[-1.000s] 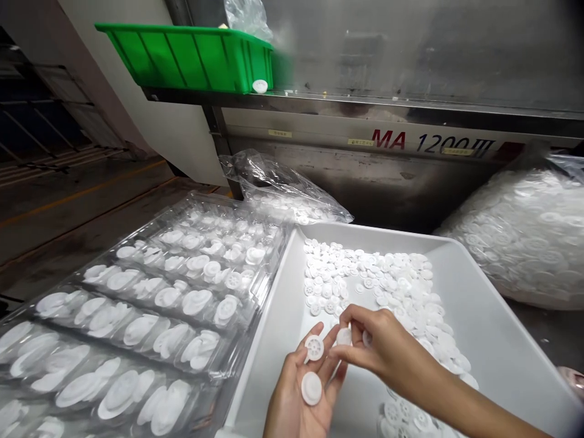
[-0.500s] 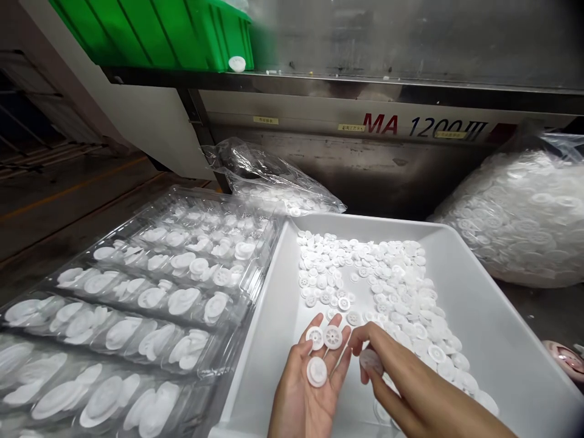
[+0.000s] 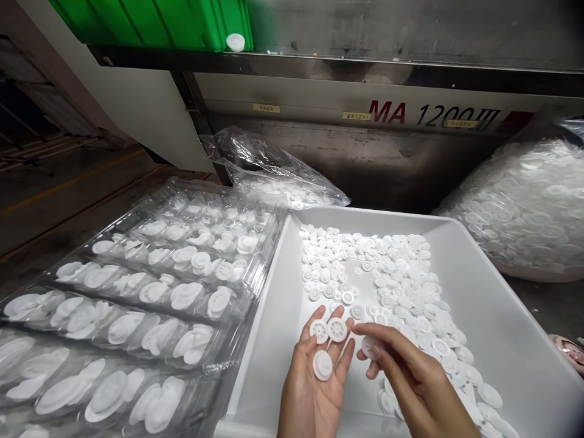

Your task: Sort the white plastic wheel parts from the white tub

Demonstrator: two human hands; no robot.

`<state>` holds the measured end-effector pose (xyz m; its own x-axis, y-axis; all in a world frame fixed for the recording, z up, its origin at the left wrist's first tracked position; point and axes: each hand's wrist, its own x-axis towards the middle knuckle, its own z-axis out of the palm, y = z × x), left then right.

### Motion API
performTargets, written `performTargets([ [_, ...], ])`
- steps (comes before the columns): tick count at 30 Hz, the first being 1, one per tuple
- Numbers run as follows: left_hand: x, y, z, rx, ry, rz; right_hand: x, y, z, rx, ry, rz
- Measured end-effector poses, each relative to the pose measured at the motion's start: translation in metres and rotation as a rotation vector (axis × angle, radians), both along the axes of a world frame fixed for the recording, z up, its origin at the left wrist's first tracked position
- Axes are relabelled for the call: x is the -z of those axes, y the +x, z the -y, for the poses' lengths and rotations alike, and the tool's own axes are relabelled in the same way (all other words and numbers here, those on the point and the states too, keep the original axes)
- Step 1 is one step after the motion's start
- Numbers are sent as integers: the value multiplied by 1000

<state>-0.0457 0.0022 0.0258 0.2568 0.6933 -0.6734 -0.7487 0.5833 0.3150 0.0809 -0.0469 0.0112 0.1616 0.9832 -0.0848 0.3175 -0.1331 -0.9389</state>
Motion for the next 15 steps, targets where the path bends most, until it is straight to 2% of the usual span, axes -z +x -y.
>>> performTargets([
  [3,2,0,0,5,3,16,1,-6,1,-1,15,-80],
  [8,7,0,2,57,6,17,6,-13,-1,-39,-159,-245],
  [11,6,-1,2,87,-1,13,9,-17,-5,-22,-195,-367],
  [13,4,-1,0,66,-24,32,11,-20,-7,34,-205,-367],
  [15,1,-2,-2,28,-49,49,14,-20,-7,62,-192,-245],
])
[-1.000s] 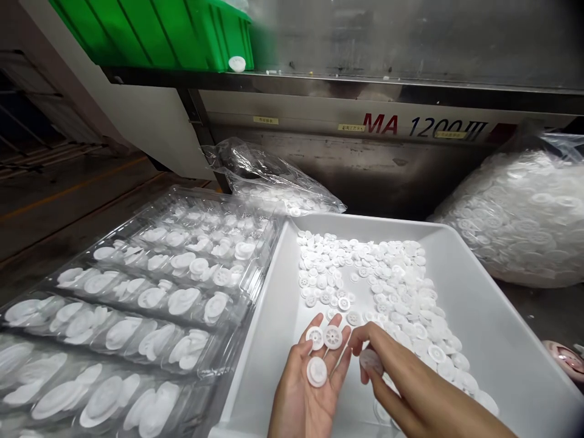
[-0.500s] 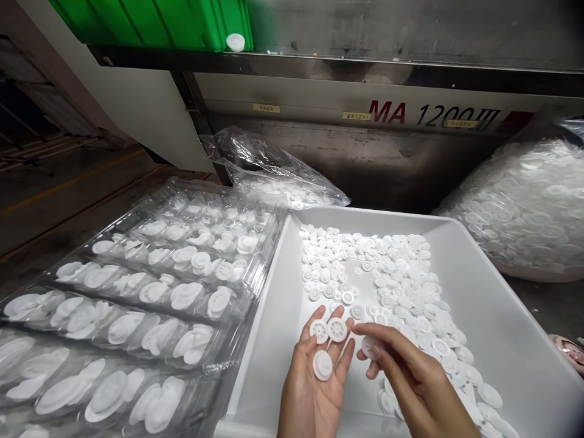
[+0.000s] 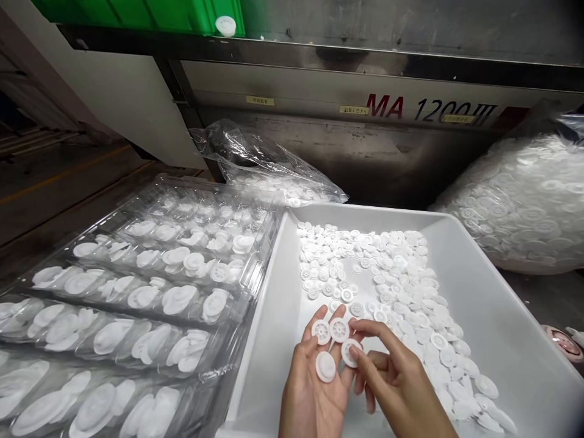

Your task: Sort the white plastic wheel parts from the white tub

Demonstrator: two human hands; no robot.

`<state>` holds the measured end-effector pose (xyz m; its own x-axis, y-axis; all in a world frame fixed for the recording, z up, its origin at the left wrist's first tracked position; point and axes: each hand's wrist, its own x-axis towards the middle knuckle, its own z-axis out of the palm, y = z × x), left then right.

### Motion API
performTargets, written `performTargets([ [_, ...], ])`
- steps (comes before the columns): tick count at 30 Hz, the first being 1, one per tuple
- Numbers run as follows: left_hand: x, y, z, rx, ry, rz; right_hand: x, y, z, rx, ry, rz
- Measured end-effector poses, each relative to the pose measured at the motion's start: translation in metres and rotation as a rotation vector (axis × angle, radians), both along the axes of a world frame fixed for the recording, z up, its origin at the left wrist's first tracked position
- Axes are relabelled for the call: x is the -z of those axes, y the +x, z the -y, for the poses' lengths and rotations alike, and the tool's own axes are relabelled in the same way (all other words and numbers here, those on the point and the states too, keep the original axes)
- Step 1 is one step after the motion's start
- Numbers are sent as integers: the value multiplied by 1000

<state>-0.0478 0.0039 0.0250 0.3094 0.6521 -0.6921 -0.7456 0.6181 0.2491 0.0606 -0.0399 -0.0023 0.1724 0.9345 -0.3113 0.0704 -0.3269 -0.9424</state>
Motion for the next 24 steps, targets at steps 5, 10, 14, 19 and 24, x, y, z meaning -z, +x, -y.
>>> performTargets([
  [5,0,-1,-1,28,3,-11,5,1,7,-15,296,466],
  [10,8,1,2,-39,25,34,5,-7,10,-45,512,747],
  [14,10,-1,0,-8,-16,59,9,-16,7,-54,522,788],
  [19,10,-5,-1,32,-17,71,15,-24,3,-14,556,757],
  [24,14,-5,0,20,5,157,10,-27,2,46,547,762],
])
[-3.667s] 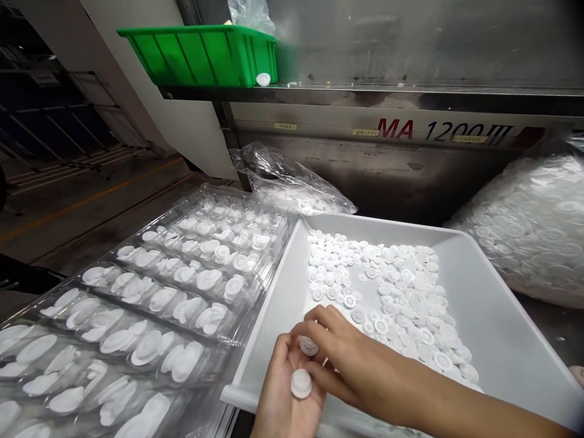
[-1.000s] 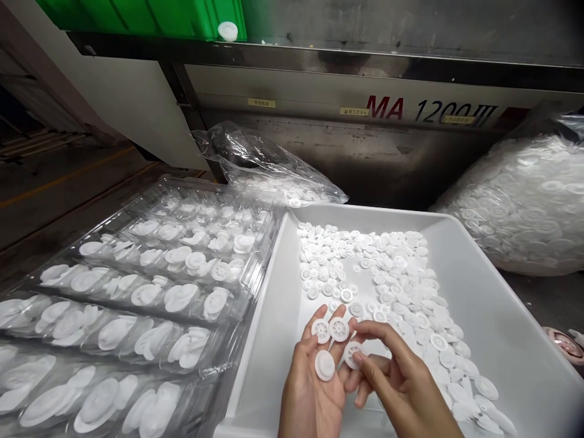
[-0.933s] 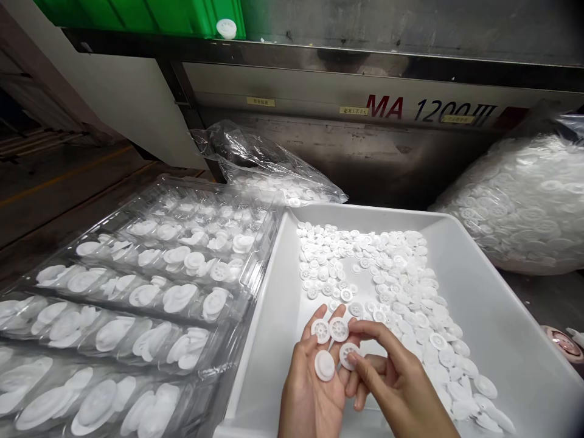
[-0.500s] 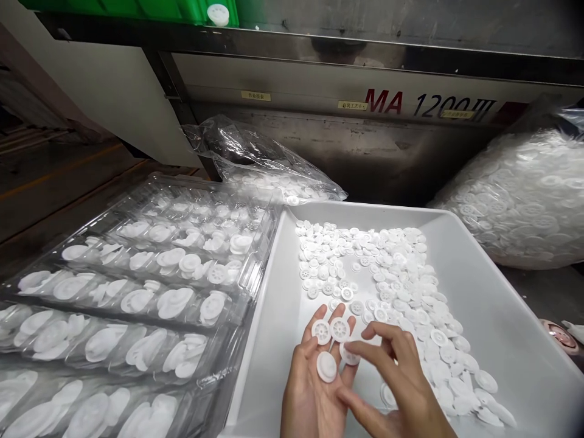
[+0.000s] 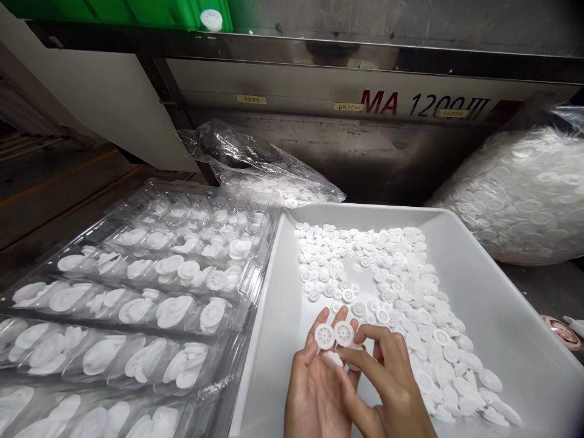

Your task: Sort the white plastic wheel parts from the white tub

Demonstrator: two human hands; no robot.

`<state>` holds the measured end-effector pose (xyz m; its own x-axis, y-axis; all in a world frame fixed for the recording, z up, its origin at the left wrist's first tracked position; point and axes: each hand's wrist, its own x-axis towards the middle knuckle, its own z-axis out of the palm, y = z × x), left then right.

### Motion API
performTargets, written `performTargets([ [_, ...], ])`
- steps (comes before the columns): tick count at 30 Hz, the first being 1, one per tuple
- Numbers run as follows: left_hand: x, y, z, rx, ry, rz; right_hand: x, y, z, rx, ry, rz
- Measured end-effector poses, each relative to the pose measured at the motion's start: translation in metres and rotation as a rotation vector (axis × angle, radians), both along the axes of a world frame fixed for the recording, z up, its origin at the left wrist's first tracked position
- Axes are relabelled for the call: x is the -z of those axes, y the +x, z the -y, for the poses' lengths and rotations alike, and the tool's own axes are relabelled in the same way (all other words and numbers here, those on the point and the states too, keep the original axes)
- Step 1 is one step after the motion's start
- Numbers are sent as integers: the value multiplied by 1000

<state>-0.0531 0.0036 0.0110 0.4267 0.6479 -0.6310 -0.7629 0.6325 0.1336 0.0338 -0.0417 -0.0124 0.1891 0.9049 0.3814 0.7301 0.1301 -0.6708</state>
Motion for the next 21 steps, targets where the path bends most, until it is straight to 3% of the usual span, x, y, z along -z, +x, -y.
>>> performTargets([
  [5,4,2,2,-49,34,41,-4,-1,-2,42,0,-27],
  [15,7,-4,4,-6,50,207,-8,5,6,-14,-13,-98],
  [21,-1,-6,-2,57,-15,114,-9,18,13,6,-57,-132],
])
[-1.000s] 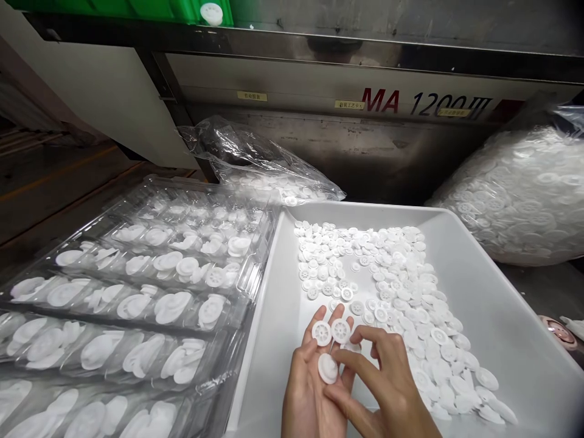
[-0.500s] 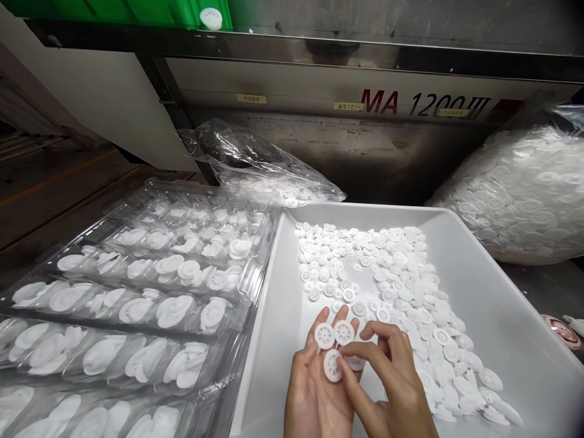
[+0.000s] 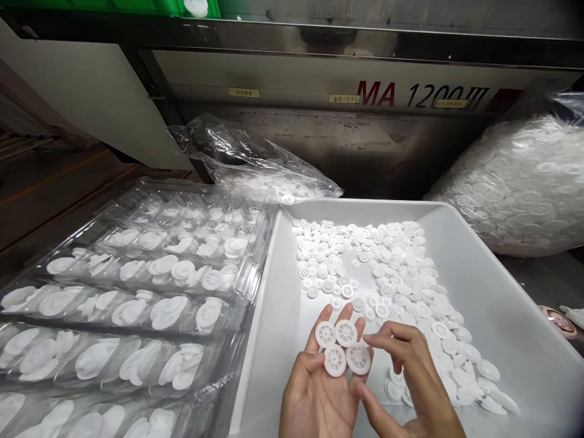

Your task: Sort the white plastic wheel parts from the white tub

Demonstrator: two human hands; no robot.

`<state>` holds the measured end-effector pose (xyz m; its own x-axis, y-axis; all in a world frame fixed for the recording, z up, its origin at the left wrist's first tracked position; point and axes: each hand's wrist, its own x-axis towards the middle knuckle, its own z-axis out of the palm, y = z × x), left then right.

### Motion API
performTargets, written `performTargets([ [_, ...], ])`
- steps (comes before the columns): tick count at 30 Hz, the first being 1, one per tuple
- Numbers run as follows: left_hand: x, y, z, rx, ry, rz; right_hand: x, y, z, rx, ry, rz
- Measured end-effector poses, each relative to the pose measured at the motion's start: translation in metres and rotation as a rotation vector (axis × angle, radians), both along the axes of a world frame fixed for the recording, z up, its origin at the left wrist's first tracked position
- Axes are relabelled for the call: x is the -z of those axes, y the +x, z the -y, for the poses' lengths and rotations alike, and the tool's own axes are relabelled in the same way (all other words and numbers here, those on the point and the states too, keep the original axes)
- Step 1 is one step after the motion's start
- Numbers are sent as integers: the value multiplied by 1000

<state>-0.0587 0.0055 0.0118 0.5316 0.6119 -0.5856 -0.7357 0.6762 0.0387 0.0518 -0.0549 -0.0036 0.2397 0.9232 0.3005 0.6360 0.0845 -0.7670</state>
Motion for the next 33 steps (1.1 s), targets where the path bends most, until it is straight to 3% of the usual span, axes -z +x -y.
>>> performTargets([
  [9,-11,4,0,8,-2,-80,4,2,1,-5,-77,-7],
  [33,-8,3,0,32,45,-76,8,8,3,15,-94,-74],
])
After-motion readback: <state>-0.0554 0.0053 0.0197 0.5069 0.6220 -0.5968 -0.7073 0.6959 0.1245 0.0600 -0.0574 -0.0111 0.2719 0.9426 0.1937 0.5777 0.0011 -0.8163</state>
